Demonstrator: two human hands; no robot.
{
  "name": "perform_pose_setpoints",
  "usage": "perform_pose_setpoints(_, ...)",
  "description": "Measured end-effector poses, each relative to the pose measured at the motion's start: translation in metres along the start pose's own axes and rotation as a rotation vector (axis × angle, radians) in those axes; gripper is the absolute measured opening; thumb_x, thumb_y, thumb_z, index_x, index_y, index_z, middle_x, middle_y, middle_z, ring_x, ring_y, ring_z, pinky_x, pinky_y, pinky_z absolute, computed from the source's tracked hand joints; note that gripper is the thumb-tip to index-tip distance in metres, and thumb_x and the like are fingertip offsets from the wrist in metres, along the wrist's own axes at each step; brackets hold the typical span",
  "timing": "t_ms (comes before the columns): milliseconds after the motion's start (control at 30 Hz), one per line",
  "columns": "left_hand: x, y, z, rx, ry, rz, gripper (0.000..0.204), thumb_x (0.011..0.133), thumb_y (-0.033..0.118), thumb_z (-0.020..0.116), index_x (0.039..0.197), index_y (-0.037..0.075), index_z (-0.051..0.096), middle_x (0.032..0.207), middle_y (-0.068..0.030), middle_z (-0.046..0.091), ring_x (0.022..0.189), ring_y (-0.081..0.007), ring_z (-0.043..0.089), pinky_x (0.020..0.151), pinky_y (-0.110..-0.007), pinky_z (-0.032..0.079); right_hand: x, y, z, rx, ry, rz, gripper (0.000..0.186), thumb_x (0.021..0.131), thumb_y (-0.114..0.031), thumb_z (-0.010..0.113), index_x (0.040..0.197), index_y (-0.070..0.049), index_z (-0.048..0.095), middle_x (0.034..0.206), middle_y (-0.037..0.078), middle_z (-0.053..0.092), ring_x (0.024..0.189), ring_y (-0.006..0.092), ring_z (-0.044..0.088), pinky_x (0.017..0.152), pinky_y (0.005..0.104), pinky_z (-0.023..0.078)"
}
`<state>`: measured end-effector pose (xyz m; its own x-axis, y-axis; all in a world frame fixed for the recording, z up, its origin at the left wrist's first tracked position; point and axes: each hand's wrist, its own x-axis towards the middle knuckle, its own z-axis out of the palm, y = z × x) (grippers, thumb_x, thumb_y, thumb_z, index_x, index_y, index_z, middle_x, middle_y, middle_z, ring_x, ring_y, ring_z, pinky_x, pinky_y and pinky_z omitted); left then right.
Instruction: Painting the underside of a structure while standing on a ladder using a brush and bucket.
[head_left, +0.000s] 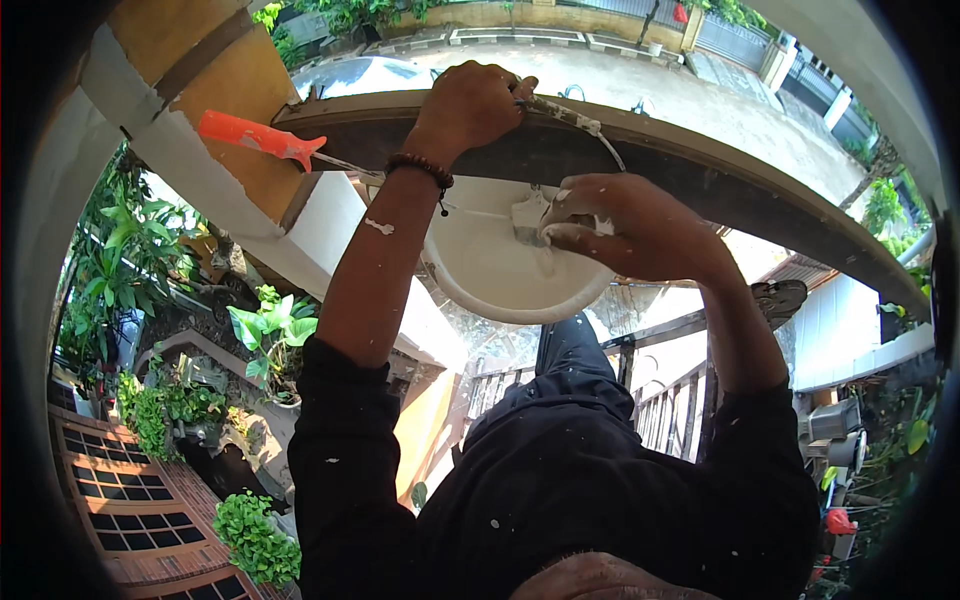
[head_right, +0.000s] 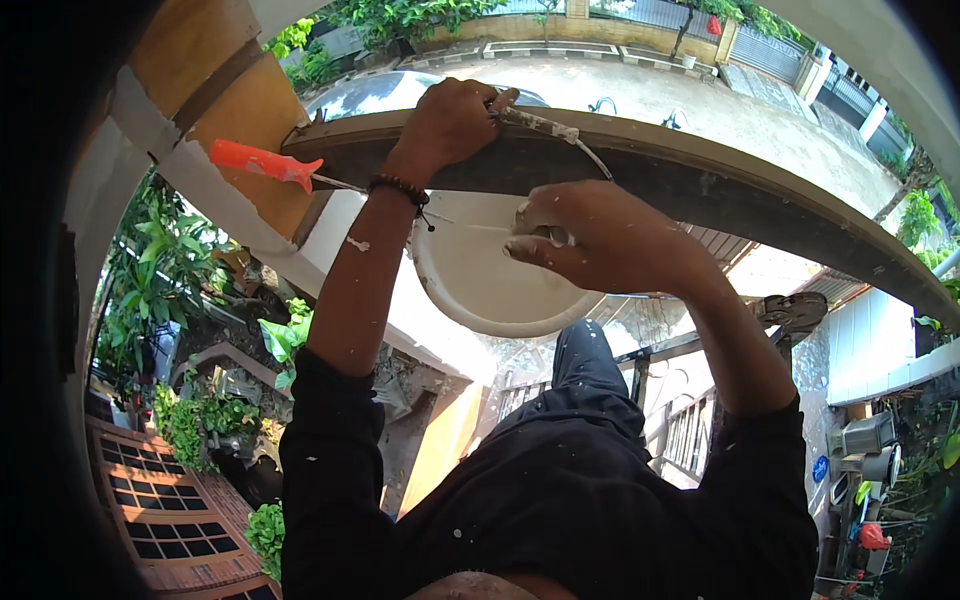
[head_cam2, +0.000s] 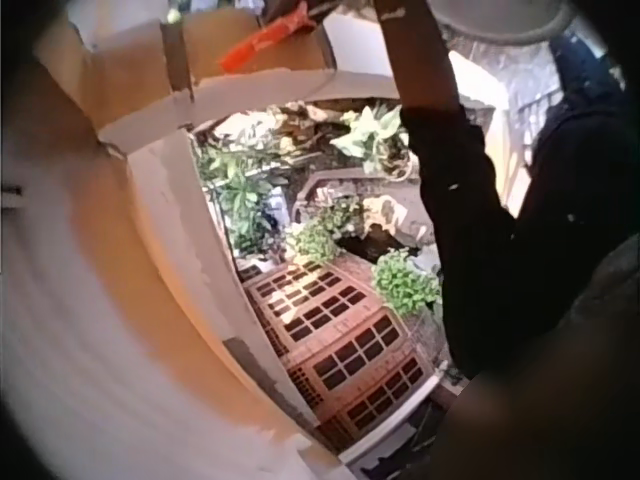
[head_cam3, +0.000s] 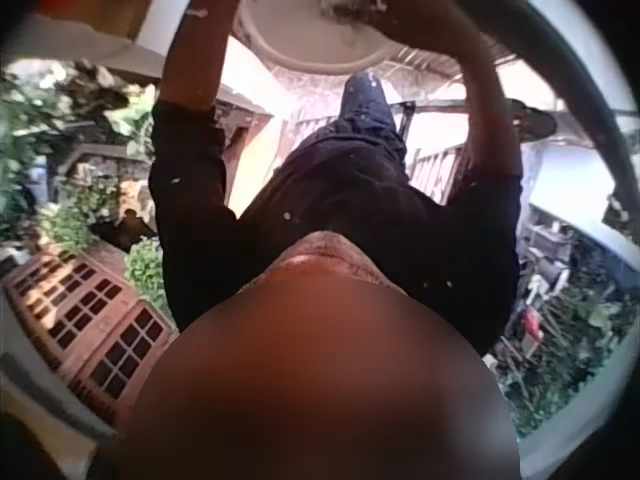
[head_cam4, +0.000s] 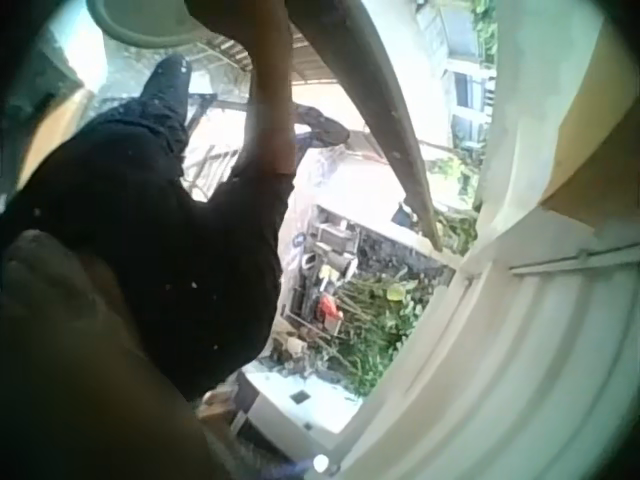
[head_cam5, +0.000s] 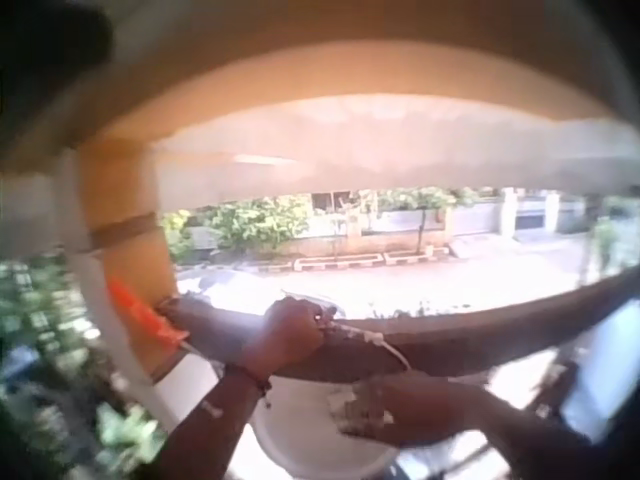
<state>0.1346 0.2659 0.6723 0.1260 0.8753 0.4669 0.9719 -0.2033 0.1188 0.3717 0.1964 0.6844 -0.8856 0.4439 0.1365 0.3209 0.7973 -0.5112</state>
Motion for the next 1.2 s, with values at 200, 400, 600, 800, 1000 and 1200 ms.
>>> perform_pose_setpoints(200,0.004,0.008,0.002,-0.045,-0.006,-0.005,0.052,0.1,0.048,0.047,0.094,0.006,0.077,0.089,-0.0204,0.072,0.089,-0.0382,0.069,0.087,-0.048,0.053,0.075,0.106,0.123,-0.444,-0.185,0.043,0.025,0.088,-0.02,0.068,0.097,0.003,0.07,0.1,0.023,0.065,0.093,0.0395,0.067,0.078,0.0479,0.055)
perform_pose_setpoints(400,0.001,0.002,0.007,-0.035,0.045,0.013,0.053,0.099,0.051,0.049,0.093,0.007,0.077,0.088,-0.0199,0.072,0.088,-0.0373,0.069,0.087,-0.047,0.054,0.112,0.136,0.169,-1.234,-0.451,-0.115,0.03,0.077,-0.02,0.072,0.099,0.001,0.074,0.098,0.023,0.064,0.09,0.0355,0.066,0.065,0.0476,0.054)
perform_pose_setpoints(600,0.0,-0.001,0.014,-0.048,0.07,0.024,0.052,0.099,0.05,0.049,0.089,0.006,0.076,0.09,-0.0192,0.073,0.092,-0.0376,0.069,0.089,-0.046,0.053,0.123,0.177,0.188,-1.719,-0.839,-0.205,0.031,0.077,-0.014,0.07,0.105,-0.001,0.075,0.106,0.016,0.062,0.087,0.0296,0.062,0.065,0.0391,0.05)
perform_pose_setpoints(800,0.008,0.01,0.009,-0.046,0.006,-0.008,0.053,0.099,0.049,0.049,0.088,0.006,0.076,0.091,-0.0193,0.073,0.095,-0.0373,0.069,0.091,-0.046,0.052,0.111,0.2,0.178,-1.923,-0.589,-0.198,0.039,0.078,-0.021,0.068,0.109,0.002,0.073,0.127,0.022,0.06,0.115,0.0349,0.058,0.075,0.0431,0.052)
perform_pose_setpoints(1000,0.003,-0.002,0.009,-0.039,0.089,0.025,0.053,0.099,0.05,0.049,0.088,0.005,0.076,0.091,-0.0199,0.073,0.095,-0.0373,0.068,0.091,-0.046,0.053,0.1,0.11,0.132,-1.516,-0.645,-0.276,0.028,0.074,-0.016,0.069,0.095,0.0,0.076,0.103,0.021,0.072,0.093,0.0328,0.07,0.074,0.0449,0.054)
perform_pose_setpoints(1200,0.004,0.001,0.003,-0.047,0.066,0.048,0.05,0.098,0.046,0.051,0.085,0.004,0.076,0.087,-0.0213,0.072,0.089,-0.0388,0.069,0.086,-0.048,0.054,0.107,0.084,0.126,-1.029,-0.581,-0.211,0.017,0.08,-0.016,0.067,0.09,-0.009,0.079,0.087,0.013,0.076,0.081,0.0301,0.074,0.067,0.0451,0.057)
